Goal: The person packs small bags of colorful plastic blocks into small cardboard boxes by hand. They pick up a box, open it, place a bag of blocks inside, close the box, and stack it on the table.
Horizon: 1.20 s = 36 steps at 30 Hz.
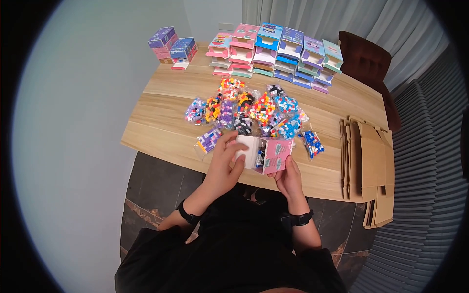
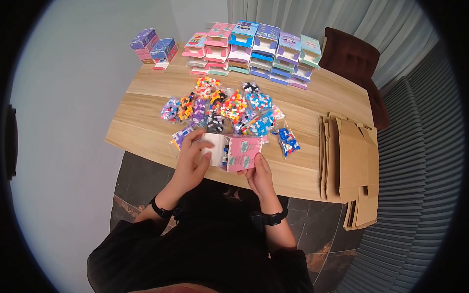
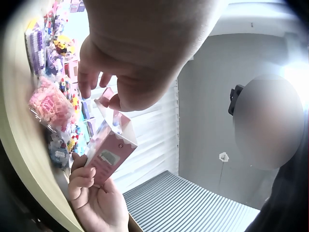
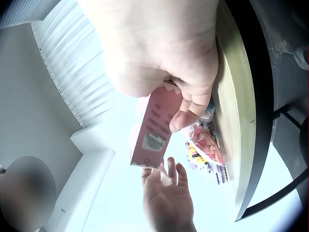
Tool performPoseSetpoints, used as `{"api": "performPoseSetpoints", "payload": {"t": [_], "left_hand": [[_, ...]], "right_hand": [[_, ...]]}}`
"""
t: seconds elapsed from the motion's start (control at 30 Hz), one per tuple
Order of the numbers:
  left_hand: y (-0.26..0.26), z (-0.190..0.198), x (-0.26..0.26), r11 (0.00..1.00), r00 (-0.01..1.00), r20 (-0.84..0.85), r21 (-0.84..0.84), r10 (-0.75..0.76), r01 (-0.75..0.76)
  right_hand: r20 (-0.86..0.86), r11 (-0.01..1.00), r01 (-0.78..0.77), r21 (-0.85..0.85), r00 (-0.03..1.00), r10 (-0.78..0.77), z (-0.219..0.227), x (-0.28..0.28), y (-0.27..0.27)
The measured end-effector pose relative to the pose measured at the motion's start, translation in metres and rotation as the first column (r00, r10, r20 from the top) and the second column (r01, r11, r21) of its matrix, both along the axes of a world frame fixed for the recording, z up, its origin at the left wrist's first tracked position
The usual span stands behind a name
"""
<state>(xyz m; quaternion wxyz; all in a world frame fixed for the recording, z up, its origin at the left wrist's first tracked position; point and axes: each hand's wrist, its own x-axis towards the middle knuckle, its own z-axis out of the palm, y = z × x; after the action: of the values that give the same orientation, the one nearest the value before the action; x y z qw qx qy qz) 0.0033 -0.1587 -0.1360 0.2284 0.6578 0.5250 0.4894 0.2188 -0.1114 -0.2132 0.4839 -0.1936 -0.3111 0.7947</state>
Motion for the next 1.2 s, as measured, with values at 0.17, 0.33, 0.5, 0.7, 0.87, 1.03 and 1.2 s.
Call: {"api": "performPoseSetpoints", "payload": {"t": [0.17, 0.33, 0.5, 0.7, 0.87, 1.03, 1.2], "left_hand": [[-0.002, 0.006, 0.006, 0.998, 0.985, -0.166, -0.037, 0.040, -0.047], [-0.004, -0.013, 0.001, 0.998, 0.987, -0.158, -0.035, 0.042, -0.048], [-0.003, -0.010, -0.001, 0.997, 0.992, 0.126, -0.078, 0.015, -0.005], [-0.004, -0.011, -0.013, 0.964, 0.831, 0.556, -0.230, 0.018, 0.133], [-0.006, 0.005, -0.006, 0.999, 0.990, 0.142, 0.045, -0.013, 0.007], [-0.002, -0.002, -0.006, 0.998, 0.996, 0.089, 0.059, -0.006, 0.000], [-0.002, -0.002, -0.001, 1.000, 1.000, -0.017, 0.000, -0.016, 0.016]], "right_hand": [[0.033, 0.998, -0.003, 0.055, 0.999, 0.001, -0.005, 0.001, -0.001], [0.114, 0.996, 0.039, 0.082, 0.992, -0.049, 0.003, -0.004, -0.007], [0.078, 0.996, 0.029, 0.087, 0.996, -0.036, -0.002, 0.000, -0.006], [0.132, 0.988, 0.034, 0.151, 0.990, -0.054, -0.013, -0.001, -0.006], [0.082, 0.992, 0.029, 0.123, 0.996, -0.039, -0.003, 0.000, -0.005], [0.068, 0.995, 0.054, 0.089, 0.996, -0.061, -0.003, 0.000, -0.006], [0.017, 0.997, 0.051, 0.061, 0.999, -0.052, -0.002, 0.001, -0.003]]}}
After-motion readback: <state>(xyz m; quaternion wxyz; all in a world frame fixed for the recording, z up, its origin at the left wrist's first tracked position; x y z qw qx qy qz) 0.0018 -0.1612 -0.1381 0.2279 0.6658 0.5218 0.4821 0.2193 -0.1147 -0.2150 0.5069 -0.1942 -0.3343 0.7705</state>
